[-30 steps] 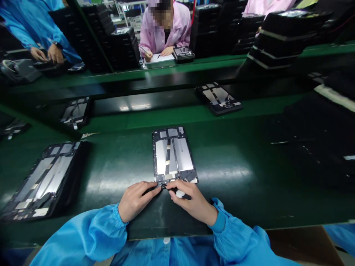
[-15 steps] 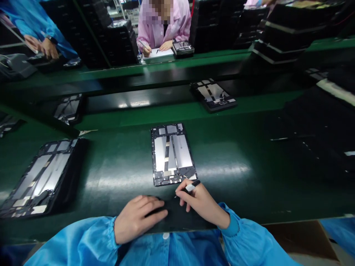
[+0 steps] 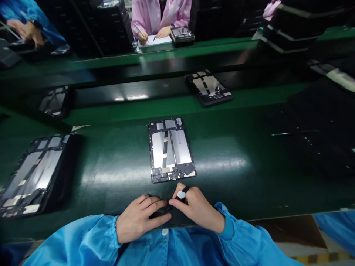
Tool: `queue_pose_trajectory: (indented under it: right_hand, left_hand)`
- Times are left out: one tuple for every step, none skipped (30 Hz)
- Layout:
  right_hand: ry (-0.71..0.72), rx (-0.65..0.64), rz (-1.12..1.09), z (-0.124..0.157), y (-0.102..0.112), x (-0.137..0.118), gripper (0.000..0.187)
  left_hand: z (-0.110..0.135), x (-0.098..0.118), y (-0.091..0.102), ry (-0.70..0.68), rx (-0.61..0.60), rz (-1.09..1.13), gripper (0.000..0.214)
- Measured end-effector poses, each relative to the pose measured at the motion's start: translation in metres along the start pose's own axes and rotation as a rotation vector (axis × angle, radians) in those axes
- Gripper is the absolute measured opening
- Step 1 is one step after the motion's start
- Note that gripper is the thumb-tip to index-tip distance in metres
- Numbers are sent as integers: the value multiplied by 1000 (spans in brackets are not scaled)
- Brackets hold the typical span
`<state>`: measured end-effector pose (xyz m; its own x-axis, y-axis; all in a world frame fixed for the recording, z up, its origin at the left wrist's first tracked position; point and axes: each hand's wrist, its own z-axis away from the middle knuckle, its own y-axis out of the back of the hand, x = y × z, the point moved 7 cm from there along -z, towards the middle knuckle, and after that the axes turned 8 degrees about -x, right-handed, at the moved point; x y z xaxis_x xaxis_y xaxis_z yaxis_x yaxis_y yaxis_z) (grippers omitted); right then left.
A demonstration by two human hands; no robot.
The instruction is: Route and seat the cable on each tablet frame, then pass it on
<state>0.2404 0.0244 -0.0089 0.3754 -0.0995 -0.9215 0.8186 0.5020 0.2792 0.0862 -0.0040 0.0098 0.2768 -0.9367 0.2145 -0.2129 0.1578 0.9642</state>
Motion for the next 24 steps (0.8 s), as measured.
queue_pose_trajectory:
  right_hand:
    - [-9, 0, -83, -1, 3, 3, 22]
    - [-17, 6, -172, -3, 7, 5, 26]
    - [-21, 17, -252, -6, 13, 6, 29]
    - [-23, 31, -310, -10, 20, 5, 31]
    - [-24, 44, -342, -17, 27, 3, 33]
    - [-22, 49, -348, -25, 34, 0, 34]
    - [-28, 38, -348, -34, 39, -4, 34]
    - [-37, 18, -345, -45, 42, -8, 35]
    - [-49, -7, -337, -55, 44, -12, 35]
    - [-60, -35, -328, -65, 44, -16, 36]
    - [-71, -63, -318, -73, 42, -18, 36]
    - [-83, -92, -306, -81, 40, -20, 37]
    - [-95, -121, -296, -86, 37, -21, 37]
    - [-108, -147, -287, -91, 33, -20, 37]
    - [-120, -169, -279, -93, 30, -19, 37]
    - [-128, -183, -272, -95, 27, -17, 36]
    - [-134, -189, -266, -96, 26, -15, 36]
    - [-139, -193, -263, -96, 24, -12, 35]
    - [-141, -194, -261, -97, 24, -11, 35]
    - [-142, -195, -261, -97, 24, -9, 35]
    - [-143, -197, -261, -97, 24, -8, 34]
    - [-144, -200, -261, -97, 23, -7, 34]
    - [-144, -204, -260, -98, 23, -6, 34]
    - [-144, -207, -256, -98, 23, -6, 34]
  left_hand:
    - [0, 0, 0, 6, 3, 3, 28]
    - [0, 0, 1, 14, 5, 7, 28]
    - [-1, -1, 3, 21, 6, 12, 28]
    - [-1, -3, 5, 29, 8, 18, 28]
    - [-2, -7, 7, 45, 15, 23, 28]
    - [-3, -13, 11, 69, 29, 24, 27]
    - [-4, -20, 14, 103, 50, 21, 26]
    - [-4, -28, 18, 140, 77, 13, 25]
    - [-4, -36, 23, 179, 111, -1, 22]
    - [-4, -43, 26, 210, 144, -13, 20]
    - [-3, -49, 29, 230, 171, -22, 18]
    - [-3, -53, 31, 241, 190, -29, 17]
    - [-3, -56, 31, 249, 204, -33, 16]
    - [-2, -58, 31, 253, 214, -34, 15]
    - [-2, -59, 31, 256, 220, -34, 15]
    - [-2, -59, 30, 256, 226, -35, 15]
    - [-2, -58, 30, 255, 231, -37, 15]
    - [-2, -58, 30, 252, 235, -37, 15]
    - [-2, -57, 29, 251, 237, -35, 15]
    - [-2, -57, 29, 251, 239, -33, 15]
    - [-2, -57, 29, 252, 239, -30, 15]
    - [-2, -57, 29, 253, 239, -26, 15]
    - [-2, -57, 28, 254, 240, -22, 15]
    - [-1, -58, 28, 254, 241, -17, 15]
